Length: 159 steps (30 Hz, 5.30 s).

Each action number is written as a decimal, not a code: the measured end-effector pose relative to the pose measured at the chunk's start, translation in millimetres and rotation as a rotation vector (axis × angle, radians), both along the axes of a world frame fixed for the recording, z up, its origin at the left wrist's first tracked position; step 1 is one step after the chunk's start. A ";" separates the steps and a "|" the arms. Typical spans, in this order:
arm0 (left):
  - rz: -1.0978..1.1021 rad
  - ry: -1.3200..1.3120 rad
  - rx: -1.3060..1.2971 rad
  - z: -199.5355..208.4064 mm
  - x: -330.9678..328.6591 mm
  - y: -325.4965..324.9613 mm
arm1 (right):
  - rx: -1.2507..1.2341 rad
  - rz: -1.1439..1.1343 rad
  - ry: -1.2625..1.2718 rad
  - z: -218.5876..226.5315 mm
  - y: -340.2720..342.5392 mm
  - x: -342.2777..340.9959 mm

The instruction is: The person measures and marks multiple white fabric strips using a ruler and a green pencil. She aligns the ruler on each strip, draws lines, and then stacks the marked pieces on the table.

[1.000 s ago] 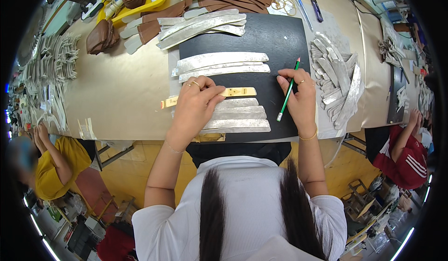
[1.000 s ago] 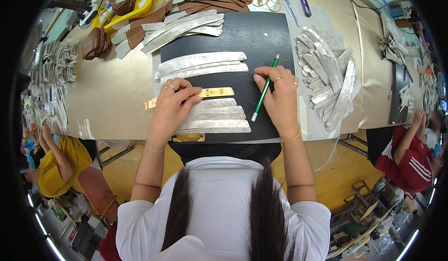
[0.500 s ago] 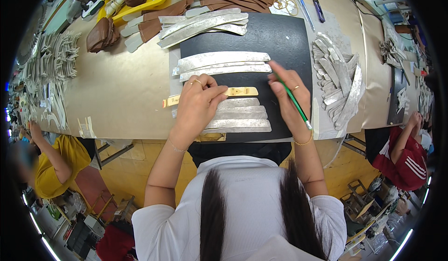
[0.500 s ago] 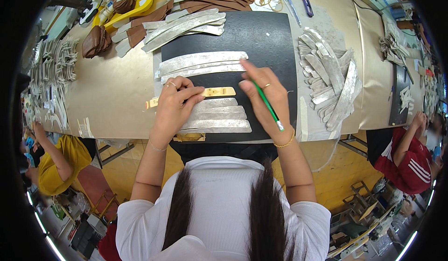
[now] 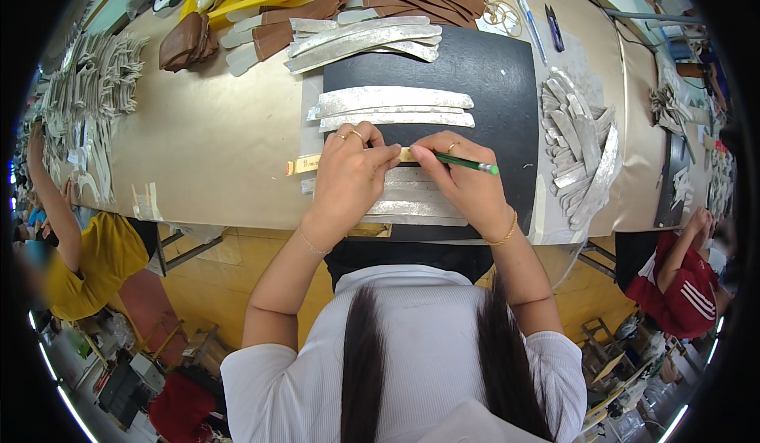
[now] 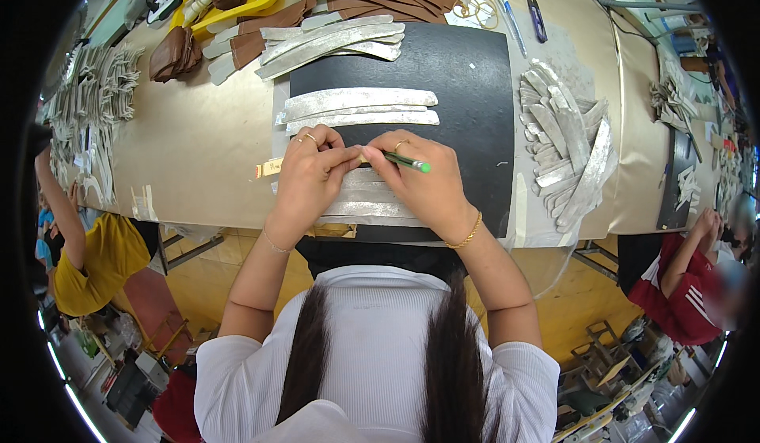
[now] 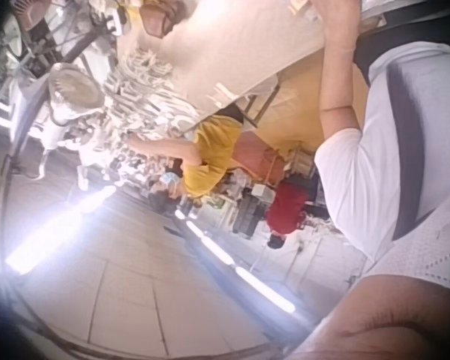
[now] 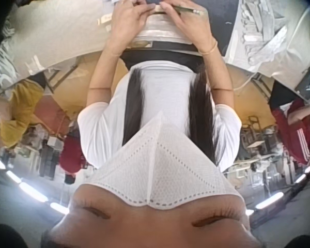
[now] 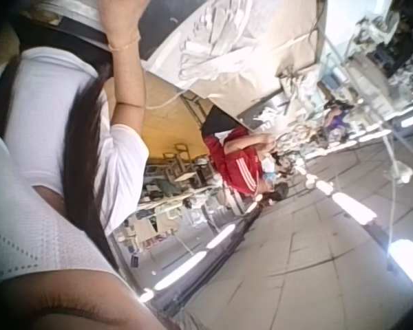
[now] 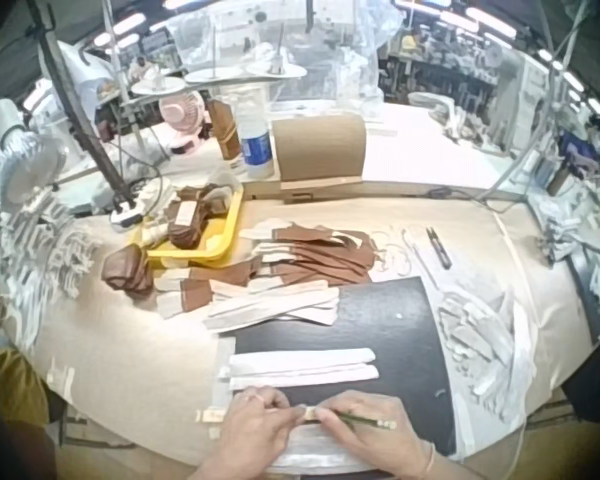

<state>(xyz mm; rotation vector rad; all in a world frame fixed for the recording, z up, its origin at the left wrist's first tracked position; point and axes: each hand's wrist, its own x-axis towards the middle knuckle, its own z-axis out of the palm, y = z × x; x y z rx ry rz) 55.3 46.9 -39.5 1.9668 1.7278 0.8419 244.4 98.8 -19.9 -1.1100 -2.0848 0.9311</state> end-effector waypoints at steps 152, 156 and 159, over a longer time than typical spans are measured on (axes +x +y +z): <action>-0.084 -0.075 -0.077 26.4 -24.8 51.3 | -0.119 -0.387 0.152 0.5 27.5 41.6; -0.116 0.014 -0.046 16.1 -18.8 74.0 | -0.151 -0.467 0.178 -9.3 22.3 53.5; -0.160 0.036 -0.028 11.0 -13.3 81.0 | -0.156 -0.476 0.158 -14.3 15.4 58.3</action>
